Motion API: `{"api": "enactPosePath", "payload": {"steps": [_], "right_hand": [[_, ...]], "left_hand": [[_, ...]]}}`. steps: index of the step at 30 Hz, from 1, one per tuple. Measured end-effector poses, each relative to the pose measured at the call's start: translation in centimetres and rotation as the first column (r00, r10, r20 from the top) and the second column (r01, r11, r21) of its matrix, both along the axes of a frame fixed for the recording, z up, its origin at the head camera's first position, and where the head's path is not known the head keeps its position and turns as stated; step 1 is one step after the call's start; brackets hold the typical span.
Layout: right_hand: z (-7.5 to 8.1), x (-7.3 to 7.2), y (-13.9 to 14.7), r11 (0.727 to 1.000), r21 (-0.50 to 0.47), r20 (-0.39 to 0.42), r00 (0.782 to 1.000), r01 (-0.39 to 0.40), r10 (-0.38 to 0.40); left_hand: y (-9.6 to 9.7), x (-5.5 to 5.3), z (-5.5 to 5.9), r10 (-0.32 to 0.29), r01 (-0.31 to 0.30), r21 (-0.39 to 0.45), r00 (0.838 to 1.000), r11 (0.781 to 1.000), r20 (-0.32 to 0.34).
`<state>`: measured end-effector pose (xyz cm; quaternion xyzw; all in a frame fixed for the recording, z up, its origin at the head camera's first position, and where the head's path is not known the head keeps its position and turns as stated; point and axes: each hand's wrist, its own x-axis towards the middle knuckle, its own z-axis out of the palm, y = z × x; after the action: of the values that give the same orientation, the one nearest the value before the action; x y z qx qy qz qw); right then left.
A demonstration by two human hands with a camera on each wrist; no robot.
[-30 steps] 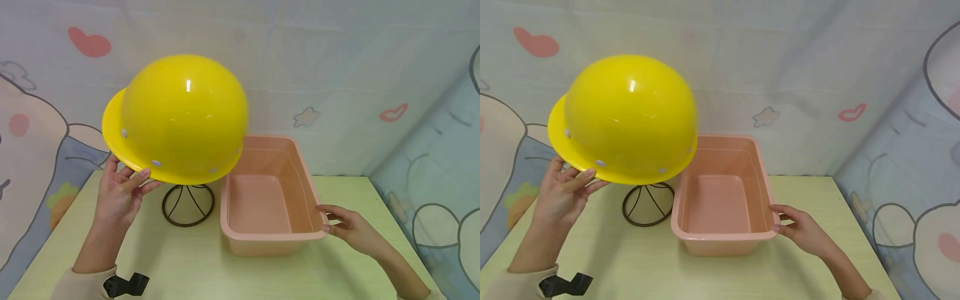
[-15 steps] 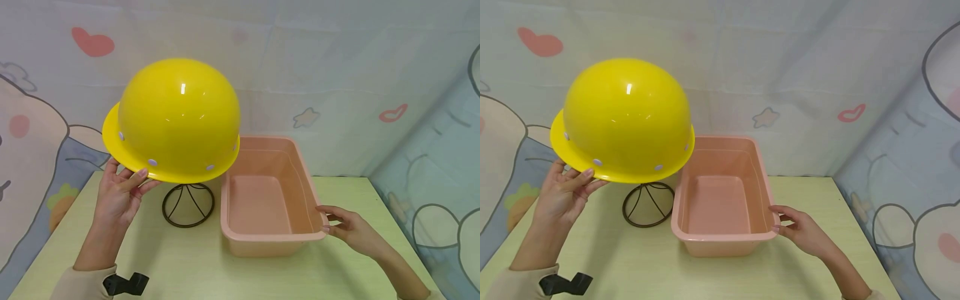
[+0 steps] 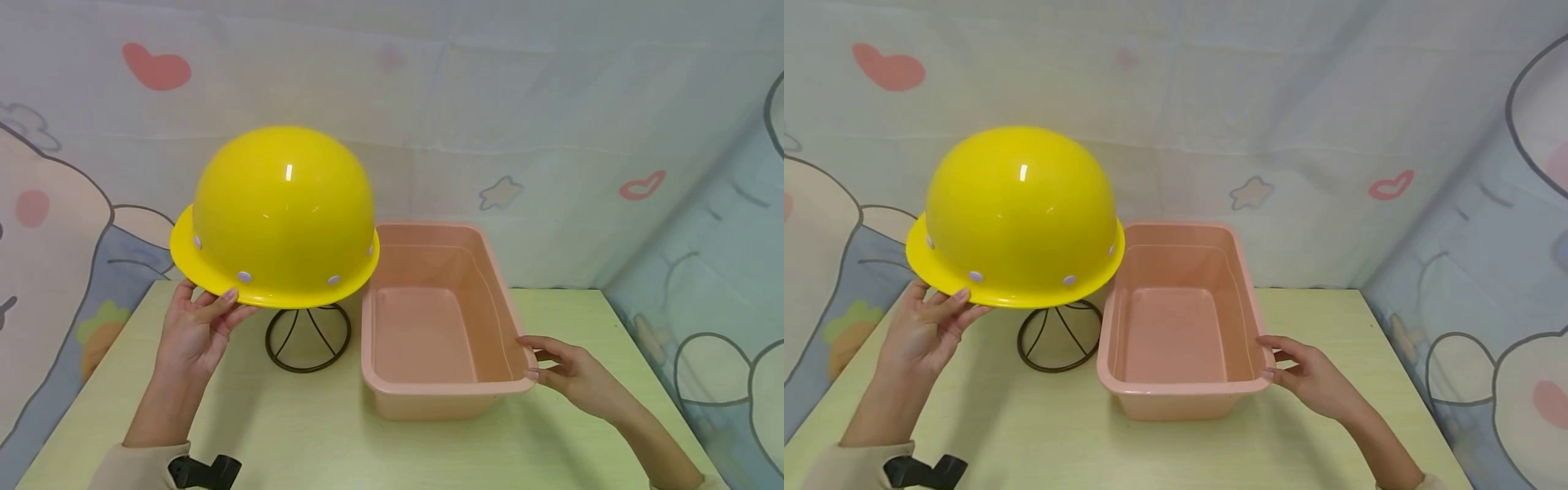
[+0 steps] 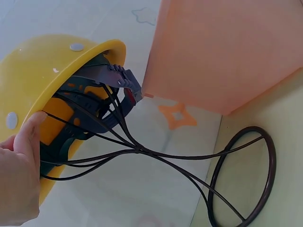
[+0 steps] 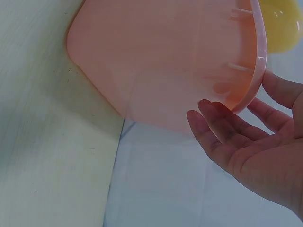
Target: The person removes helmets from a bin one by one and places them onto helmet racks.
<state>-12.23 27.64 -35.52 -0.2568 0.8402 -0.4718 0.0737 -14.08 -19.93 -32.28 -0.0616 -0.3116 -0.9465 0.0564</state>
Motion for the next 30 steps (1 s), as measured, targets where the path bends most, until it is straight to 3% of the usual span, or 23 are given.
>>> {"api": "enactPosePath", "payload": {"steps": [21,30], "right_hand": [[-0.11,-0.02,-0.08,1.000,0.016,-0.021,1.000,0.023,-0.023],[0.02,0.07,-0.10,1.000,0.016,-0.007,1.000,0.025,-0.025]], "left_hand": [[-0.40,-0.30,-0.91,-0.032,0.031,0.030,0.999,0.999,0.033],[-0.85,-0.31,-0.86,-0.049,0.054,-0.075,0.997,0.996,0.068]]}}
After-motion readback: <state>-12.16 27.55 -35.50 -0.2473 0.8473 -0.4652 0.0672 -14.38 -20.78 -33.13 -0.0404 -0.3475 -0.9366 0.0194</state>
